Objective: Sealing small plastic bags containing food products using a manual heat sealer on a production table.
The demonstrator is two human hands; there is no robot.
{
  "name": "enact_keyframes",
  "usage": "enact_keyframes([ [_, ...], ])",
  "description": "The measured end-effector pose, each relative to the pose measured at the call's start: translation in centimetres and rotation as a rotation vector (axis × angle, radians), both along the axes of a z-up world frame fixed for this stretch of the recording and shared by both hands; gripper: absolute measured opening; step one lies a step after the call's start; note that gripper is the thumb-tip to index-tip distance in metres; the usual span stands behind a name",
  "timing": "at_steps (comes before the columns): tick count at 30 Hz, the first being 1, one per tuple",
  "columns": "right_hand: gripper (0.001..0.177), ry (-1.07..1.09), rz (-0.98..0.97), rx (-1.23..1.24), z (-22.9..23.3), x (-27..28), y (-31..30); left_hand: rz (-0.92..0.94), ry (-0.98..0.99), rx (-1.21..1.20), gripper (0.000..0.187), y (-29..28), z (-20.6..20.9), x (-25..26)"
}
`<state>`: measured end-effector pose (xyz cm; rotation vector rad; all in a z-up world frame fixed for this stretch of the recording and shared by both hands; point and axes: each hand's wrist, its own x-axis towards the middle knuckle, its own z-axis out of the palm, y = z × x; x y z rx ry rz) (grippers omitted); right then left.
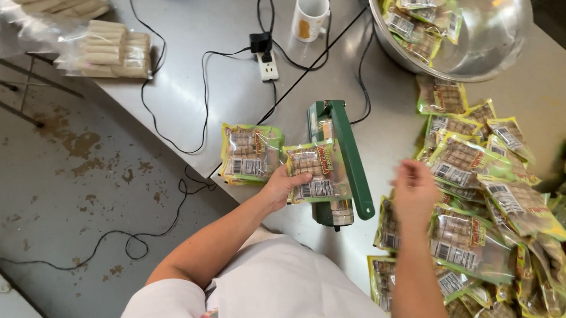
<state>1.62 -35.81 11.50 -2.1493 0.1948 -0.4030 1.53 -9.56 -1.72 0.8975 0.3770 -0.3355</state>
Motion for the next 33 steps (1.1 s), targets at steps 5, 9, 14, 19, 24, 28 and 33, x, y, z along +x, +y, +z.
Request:
enact_keyframes([
  [5, 0.013, 0.345, -0.538, -0.060, -3.0, 1.9, -13.3, -0.157, 0.143, 0.242, 0.053, 6.6, 10.1, 1.0],
  [9, 0.025, 0.306, -0.753, 0.288, -4.6, 2.9, -15.2, -0.193, 0.185, 0.806, 0.077, 12.0, 13.6, 2.3],
  [14, 0.020, 0.225, -0.806, 0.395, -6.3, 5.2, -16.4, -0.260, 0.038, 1.418, 0.116, 14.0, 8.0, 3.1],
  [19, 0.013, 0.289, -0.803, 0.202, -5.9, 5.2, -16.2, -0.269, 0.034, 1.475, 0.119, 13.4, 5.8, 2.5],
  [24, 0.008, -0.202, -0.255, -0.231, -2.1, 4.2, -16.2, -0.120, -0.202, 1.544, 0.101, 10.3, 9.9, 0.7],
  [28, 0.020, -0.191, -0.071, 0.056, 8.4, 1.5, -6.5, -0.009, -0.683, 1.252, 0.066, 5.3, 12.8, -1.8],
  [33, 0.023, 0.040, -0.141, 0.626, 13.8, -0.8, 5.5, -0.460, -0.506, -0.265, 0.084, 0.4, 11.8, -2.1],
])
